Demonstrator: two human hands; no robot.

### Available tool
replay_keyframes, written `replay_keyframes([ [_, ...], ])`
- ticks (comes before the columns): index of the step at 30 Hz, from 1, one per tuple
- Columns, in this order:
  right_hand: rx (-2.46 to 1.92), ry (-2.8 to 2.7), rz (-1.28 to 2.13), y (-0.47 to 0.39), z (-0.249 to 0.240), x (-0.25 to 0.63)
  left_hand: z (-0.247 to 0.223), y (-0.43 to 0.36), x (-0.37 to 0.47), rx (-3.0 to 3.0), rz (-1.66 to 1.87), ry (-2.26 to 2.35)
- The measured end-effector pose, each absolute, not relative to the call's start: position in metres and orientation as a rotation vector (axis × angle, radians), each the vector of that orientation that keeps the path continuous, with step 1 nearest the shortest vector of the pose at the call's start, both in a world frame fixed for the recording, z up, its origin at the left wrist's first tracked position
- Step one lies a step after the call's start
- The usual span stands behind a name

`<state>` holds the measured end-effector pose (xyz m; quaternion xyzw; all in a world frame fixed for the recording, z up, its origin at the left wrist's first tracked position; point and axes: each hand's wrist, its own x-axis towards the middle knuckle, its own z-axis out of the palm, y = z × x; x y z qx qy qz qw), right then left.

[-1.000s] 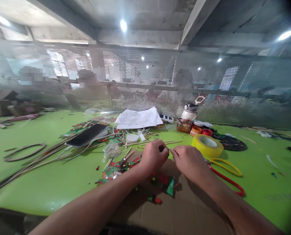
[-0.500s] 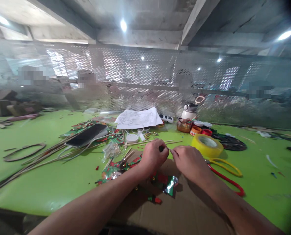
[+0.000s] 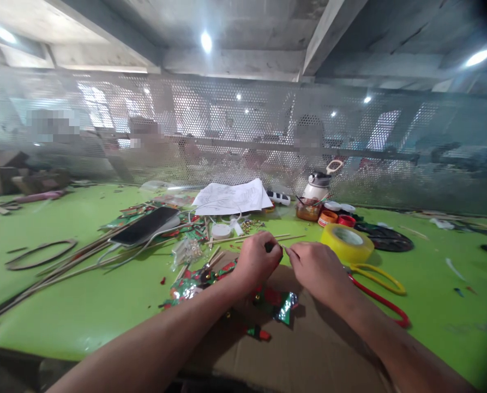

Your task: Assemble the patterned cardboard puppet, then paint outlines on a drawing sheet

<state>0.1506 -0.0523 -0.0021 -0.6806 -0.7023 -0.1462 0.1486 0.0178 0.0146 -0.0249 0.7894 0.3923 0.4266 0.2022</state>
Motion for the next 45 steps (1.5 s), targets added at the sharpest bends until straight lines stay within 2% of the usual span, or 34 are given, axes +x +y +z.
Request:
replay_keyframes([
  [12, -1.969, -2.028, -0.383, -0.053, 0.000, 0.152, -0.024, 0.013, 0.018, 2.155, 1.213, 1.086],
  [19, -1.888, -1.989, -0.198, -0.045, -0.004, 0.156, -0.026, 0.015, 0.019, 2.072, 1.280, 1.079],
  [29, -1.691, -1.866, 0.015, -0.041, -0.007, 0.155, -0.033, 0.022, 0.019, 1.518, 1.208, 0.822],
  [31, -1.684, -1.827, 0.142, -0.041, -0.005, 0.157, -0.030, 0.021, 0.019, 1.406, 1.153, 0.766],
  [35, -1.676, -1.693, 0.632, -0.042, 0.000, 0.160, -0.025, 0.019, 0.019, 1.316, 1.092, 0.685],
  [41, -1.426, -1.419, 1.199, -0.042, 0.002, 0.163, -0.019, 0.017, 0.018, 1.329, 1.079, 0.643],
  [43, -1.354, -1.380, 1.315, -0.043, 0.002, 0.164, -0.018, 0.016, 0.017, 1.332, 1.066, 0.638],
  [45, -1.342, -1.437, 1.275, -0.043, 0.001, 0.165, -0.018, 0.016, 0.017, 1.341, 1.060, 0.638],
])
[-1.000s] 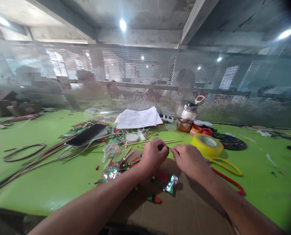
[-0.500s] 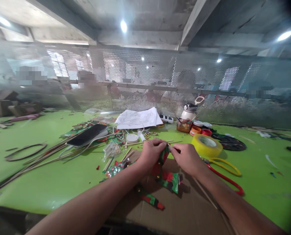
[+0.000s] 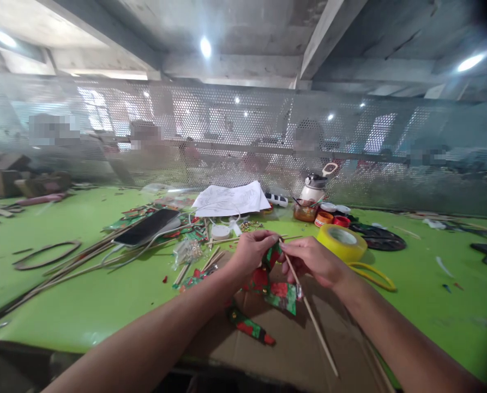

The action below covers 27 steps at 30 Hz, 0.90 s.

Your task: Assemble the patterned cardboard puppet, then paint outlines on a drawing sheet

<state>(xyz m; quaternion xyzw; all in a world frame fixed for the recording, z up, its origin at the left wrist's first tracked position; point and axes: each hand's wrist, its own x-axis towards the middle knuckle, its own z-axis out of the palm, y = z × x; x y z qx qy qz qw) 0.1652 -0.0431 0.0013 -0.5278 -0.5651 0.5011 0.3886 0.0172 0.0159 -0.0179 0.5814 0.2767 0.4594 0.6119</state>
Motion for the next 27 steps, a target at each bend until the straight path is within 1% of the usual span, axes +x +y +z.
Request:
replay_keyframes([
  [1, -1.366, -1.505, 1.161, -0.043, 0.001, 0.166, -0.018, 0.016, 0.017, 1.346, 1.060, 0.642],
  [5, -1.415, -1.645, 0.484, -0.040, 0.001, 0.168, -0.018, 0.015, 0.017, 1.346, 1.042, 0.643],
  [7, -1.358, -1.609, 0.354, -0.039, 0.001, 0.168, -0.019, 0.015, 0.017, 1.333, 1.019, 0.628],
  [14, -1.243, -1.620, 0.258, -0.039, -0.003, 0.160, -0.025, 0.017, 0.020, 1.289, 0.995, 0.567],
  [22, -1.301, -1.582, 0.252, -0.036, -0.007, 0.157, -0.023, 0.013, 0.022, 1.291, 1.015, 0.596],
  [27, -1.338, -1.655, 0.138, -0.030, -0.013, 0.156, -0.029, 0.018, 0.023, 1.288, 1.006, 0.603],
])
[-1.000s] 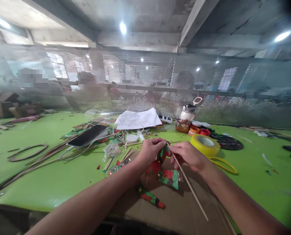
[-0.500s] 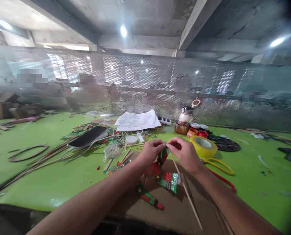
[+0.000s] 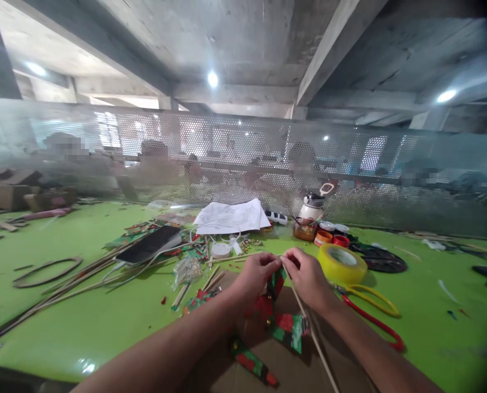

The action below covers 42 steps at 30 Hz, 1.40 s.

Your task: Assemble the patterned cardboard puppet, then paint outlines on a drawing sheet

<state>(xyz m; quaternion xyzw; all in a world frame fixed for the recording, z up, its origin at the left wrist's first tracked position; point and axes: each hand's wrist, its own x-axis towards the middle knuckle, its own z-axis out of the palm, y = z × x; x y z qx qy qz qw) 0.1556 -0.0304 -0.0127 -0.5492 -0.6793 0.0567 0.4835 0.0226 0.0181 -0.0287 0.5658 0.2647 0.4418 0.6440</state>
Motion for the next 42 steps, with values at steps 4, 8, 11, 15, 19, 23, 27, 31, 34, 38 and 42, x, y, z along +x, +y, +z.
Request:
replay_keyframes([
  [4, -1.356, -1.696, 0.080, -0.027, -0.017, 0.156, -0.030, 0.022, 0.022, 1.296, 1.030, 0.641],
  [8, -1.350, -1.752, 0.049, -0.029, -0.015, 0.155, -0.029, 0.023, 0.021, 1.297, 1.079, 0.640],
  [11, -1.343, -1.759, 0.078, -0.032, -0.012, 0.155, -0.028, 0.023, 0.018, 1.297, 1.046, 0.651],
  [15, -1.271, -1.697, 0.184, -0.033, -0.011, 0.154, -0.025, 0.021, 0.015, 1.261, 1.013, 0.642],
  [19, -1.217, -1.669, 0.212, -0.032, -0.011, 0.155, -0.021, 0.018, 0.013, 1.192, 0.999, 0.597],
  [23, -1.227, -1.603, 0.289, -0.033, -0.011, 0.154, -0.020, 0.017, 0.014, 1.175, 1.032, 0.578],
  [27, -1.228, -1.533, 0.350, -0.035, -0.009, 0.153, -0.021, 0.017, 0.015, 1.196, 1.065, 0.546],
  [31, -1.232, -1.541, 0.333, -0.037, -0.007, 0.153, -0.021, 0.017, 0.016, 1.212, 1.076, 0.538],
  [34, -1.248, -1.552, 0.352, -0.038, -0.008, 0.154, -0.020, 0.016, 0.016, 1.230, 1.082, 0.525],
  [38, -1.271, -1.556, 0.394, -0.036, -0.010, 0.155, -0.020, 0.013, 0.017, 1.268, 1.123, 0.505],
  [42, -1.285, -1.567, 0.409, -0.035, -0.011, 0.157, -0.019, 0.013, 0.017, 1.259, 1.059, 0.497],
])
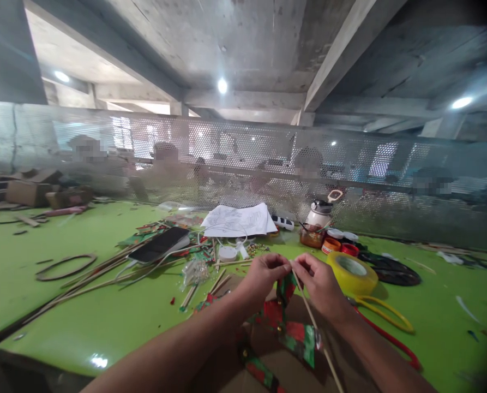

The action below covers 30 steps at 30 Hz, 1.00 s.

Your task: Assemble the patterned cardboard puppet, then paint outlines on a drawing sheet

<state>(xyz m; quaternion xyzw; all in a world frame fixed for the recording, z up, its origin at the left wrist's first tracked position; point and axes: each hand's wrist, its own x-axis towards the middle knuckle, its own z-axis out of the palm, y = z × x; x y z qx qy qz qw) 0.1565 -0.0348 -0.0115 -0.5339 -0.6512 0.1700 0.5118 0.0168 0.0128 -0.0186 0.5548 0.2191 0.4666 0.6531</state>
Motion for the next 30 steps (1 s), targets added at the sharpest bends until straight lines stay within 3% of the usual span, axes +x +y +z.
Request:
replay_keyframes([
  [30, -1.295, -1.809, 0.287, -0.030, -0.013, 0.165, -0.017, 0.019, 0.009, 1.072, 0.809, 0.532],
])
